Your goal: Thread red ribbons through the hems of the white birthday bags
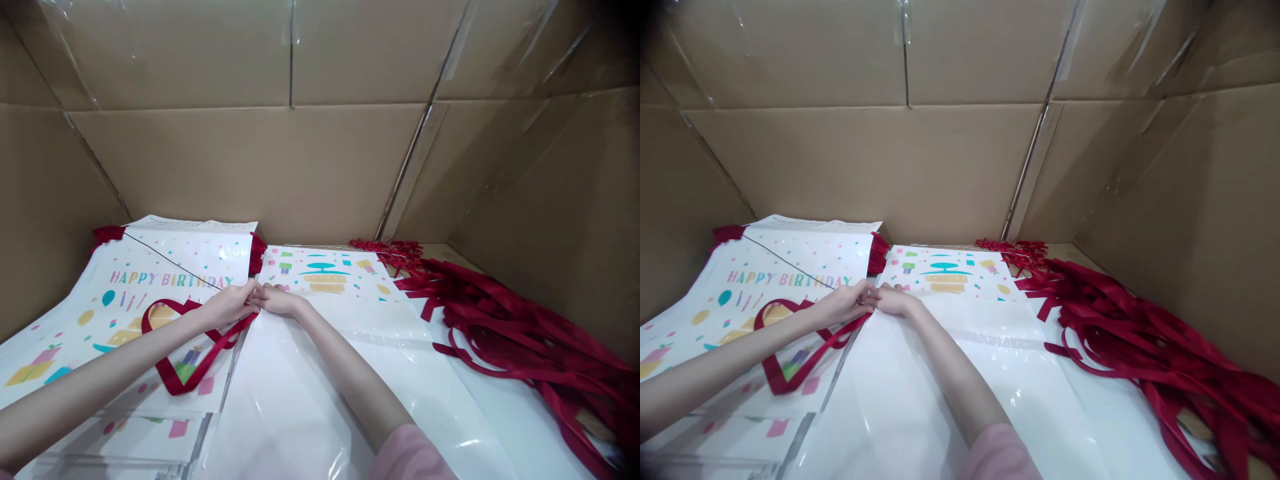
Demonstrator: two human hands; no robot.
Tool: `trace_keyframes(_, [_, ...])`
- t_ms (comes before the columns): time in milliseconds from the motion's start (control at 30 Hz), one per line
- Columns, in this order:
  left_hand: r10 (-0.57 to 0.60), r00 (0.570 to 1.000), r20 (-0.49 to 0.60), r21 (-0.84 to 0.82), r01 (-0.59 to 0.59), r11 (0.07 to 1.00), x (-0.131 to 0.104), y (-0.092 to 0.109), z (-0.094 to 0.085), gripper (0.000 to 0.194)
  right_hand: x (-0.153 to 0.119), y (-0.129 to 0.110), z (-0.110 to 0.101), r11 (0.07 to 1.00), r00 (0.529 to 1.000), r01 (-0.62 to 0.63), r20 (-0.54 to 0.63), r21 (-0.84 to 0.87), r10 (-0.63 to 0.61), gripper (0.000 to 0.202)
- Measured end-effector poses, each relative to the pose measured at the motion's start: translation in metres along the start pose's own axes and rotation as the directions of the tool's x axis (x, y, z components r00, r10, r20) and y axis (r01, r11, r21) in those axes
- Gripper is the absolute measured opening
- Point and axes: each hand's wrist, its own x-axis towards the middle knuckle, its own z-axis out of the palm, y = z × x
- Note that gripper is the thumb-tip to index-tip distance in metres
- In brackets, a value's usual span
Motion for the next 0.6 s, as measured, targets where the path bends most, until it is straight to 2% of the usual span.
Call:
trace_keyframes(133, [0.044,0.999,0.006,-0.039,-0.044,0.998,-0.003,0.004,-0.002,0.036,0.003,0.004,0.000,1.000,1.000,-0.013,0.025,-0.014,0.014,0.041])
trace_keyframes(200, [0.043,0.999,-0.002,-0.084,-0.043,0.996,-0.004,0.003,-0.003,0.042,0.005,0.004,0.000,1.000,0.999,0.018,0.032,-0.014,-0.017,0.038])
trace_keyframes(333, [-0.039,0.999,-0.038,-0.181,0.031,0.983,-0.002,0.003,-0.005,0.043,0.006,0.001,0.000,0.994,0.993,0.109,0.044,-0.003,-0.109,0.033])
trace_keyframes(433, [-0.110,0.993,-0.035,-0.165,0.103,0.981,0.003,0.005,-0.005,0.039,0.005,-0.001,0.000,0.993,0.992,0.122,0.040,0.004,-0.122,0.031])
trace_keyframes(500, [-0.136,0.991,0.008,-0.151,0.136,0.979,0.004,0.006,-0.006,0.037,0.005,-0.003,0.000,0.994,0.993,0.109,0.041,0.000,-0.109,0.030])
trace_keyframes(600, [-0.168,0.974,0.155,-0.231,0.201,0.952,0.006,0.004,-0.010,0.033,0.004,-0.004,-0.001,0.995,0.995,0.090,0.041,-0.038,-0.088,0.032])
